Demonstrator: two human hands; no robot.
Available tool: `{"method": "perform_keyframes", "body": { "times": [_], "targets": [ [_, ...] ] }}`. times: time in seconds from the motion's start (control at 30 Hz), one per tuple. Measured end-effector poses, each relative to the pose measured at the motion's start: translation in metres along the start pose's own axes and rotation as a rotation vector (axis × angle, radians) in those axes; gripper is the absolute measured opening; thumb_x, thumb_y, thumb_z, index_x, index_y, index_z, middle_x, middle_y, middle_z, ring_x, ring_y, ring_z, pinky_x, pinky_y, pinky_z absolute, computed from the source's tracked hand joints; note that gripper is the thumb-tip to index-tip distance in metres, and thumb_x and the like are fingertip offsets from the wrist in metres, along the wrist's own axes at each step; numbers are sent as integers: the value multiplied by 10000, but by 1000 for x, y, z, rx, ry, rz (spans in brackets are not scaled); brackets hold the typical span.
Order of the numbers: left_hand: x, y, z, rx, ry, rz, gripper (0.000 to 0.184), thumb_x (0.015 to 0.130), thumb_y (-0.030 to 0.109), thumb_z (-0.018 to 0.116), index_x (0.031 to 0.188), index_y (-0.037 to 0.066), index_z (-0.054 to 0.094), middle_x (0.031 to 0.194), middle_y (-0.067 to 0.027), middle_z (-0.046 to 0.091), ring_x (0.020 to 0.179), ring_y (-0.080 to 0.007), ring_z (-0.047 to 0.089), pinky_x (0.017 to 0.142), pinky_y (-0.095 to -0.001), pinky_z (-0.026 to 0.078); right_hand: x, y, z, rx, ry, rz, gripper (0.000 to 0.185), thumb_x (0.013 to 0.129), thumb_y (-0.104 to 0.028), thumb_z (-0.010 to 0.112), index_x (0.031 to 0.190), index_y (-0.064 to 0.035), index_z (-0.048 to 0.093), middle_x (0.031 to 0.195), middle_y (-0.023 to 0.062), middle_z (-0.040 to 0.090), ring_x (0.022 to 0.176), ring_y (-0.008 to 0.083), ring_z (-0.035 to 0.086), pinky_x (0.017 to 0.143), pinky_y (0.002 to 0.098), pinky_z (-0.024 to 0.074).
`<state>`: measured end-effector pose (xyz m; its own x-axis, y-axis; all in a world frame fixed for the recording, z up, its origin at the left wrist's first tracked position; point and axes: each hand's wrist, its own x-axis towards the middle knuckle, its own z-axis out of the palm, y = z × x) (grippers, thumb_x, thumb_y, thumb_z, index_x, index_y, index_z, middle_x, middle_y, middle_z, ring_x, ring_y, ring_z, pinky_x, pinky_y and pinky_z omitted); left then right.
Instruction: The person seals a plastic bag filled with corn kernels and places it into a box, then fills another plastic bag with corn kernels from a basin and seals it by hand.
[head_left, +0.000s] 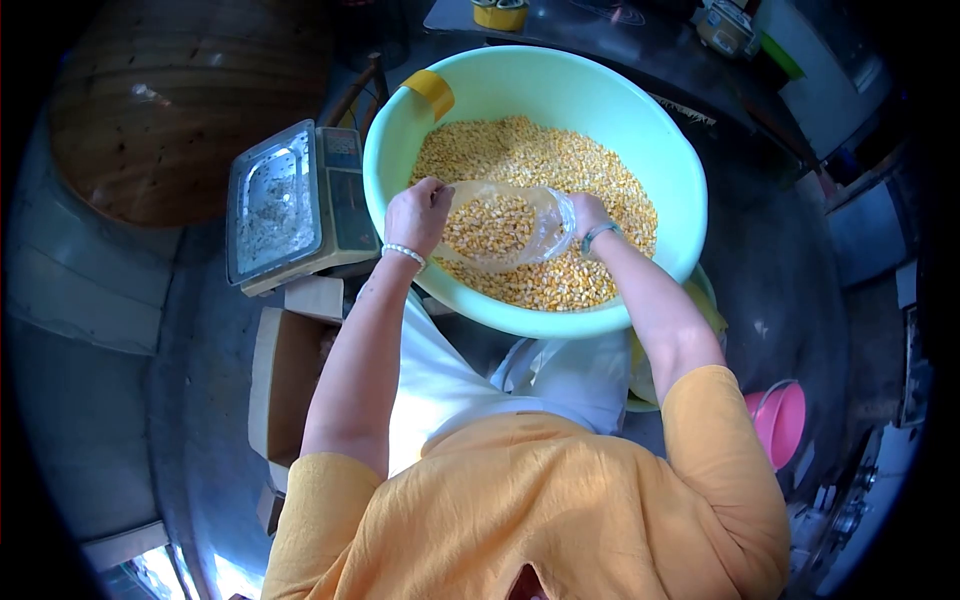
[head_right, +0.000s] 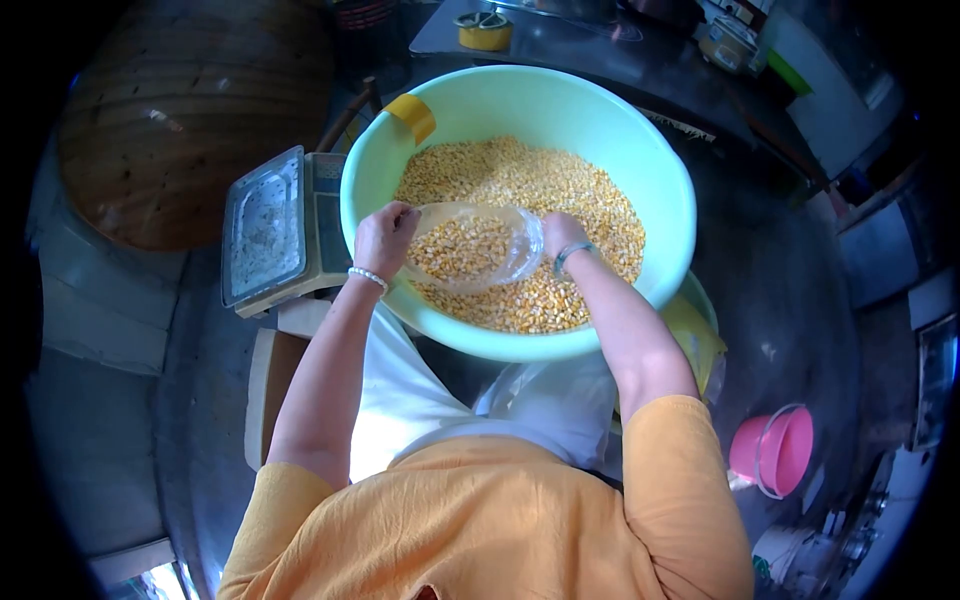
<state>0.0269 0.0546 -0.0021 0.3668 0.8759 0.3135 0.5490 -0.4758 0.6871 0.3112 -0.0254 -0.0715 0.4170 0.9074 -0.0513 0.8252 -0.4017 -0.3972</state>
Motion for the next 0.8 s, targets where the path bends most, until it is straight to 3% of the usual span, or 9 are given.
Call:
{"method": "perform_keyframes", "body": {
  "times": [0.03,0.13,0.23,0.33,0.4,0.47,0.5,0.57,0.8],
  "targets": [
    [0,0,0,-6,9,-5,195,810,237,598,800,49,651,738,-157,641,701,-323,612,676,-397,482,2,-2,-6,2,32,14,268,795,-273,575,819,-19,656,856,206,640,770,318,630,707,390,492],
    [0,2,-3,-11,-7,-24,216,810,224,594,862,23,654,759,-165,643,694,-298,620,678,-364,483,2,-4,-23,475,129,182,287,803,-291,605,711,-21,633,715,161,622,609,261,593,625,383,481],
    [-1,2,-3,-8,-11,-18,212,813,225,592,847,26,653,763,-165,643,698,-306,618,678,-372,482,-12,-29,-66,931,6,345,272,817,-287,622,708,-39,608,575,82,542,467,167,500,464,332,431],
    [-1,3,-4,16,-28,-30,203,812,223,589,830,31,651,757,-173,638,698,-313,615,676,-379,481,-31,-79,-97,1065,-86,135,224,880,-245,562,809,-35,532,560,-18,442,363,44,384,299,199,281],
    [-1,1,-1,11,-12,-2,198,812,219,586,825,32,650,751,-171,637,694,-313,614,674,-377,481,-19,-84,-84,715,-78,-514,231,886,-251,559,800,-37,533,566,-18,445,363,41,379,304,197,286],
    [-1,0,-3,6,-12,0,196,815,225,576,811,40,639,743,-168,633,703,-318,611,675,-391,478,-26,-114,-77,689,-283,-422,231,885,-249,561,791,-40,537,563,-17,450,367,43,381,308,202,296],
    [-1,1,-4,2,-22,-14,197,818,233,567,799,47,629,738,-166,631,712,-324,608,676,-405,475,-39,-140,-74,832,-480,1,227,882,-245,564,786,-41,540,556,-16,453,371,46,386,309,208,303],
    [-1,0,-3,-20,-9,-12,199,823,241,556,776,56,610,721,-171,620,712,-336,601,674,-426,468,-35,-154,-46,681,-517,74,219,859,-225,585,774,-23,589,577,10,484,410,106,426,376,267,356],
    [-2,3,-8,10,-34,-32,176,821,204,588,833,40,652,751,-150,646,698,-296,621,681,-366,488,11,-128,19,431,-288,225,195,825,-191,616,838,1,646,653,66,572,499,143,527,444,303,413]
  ]
}}
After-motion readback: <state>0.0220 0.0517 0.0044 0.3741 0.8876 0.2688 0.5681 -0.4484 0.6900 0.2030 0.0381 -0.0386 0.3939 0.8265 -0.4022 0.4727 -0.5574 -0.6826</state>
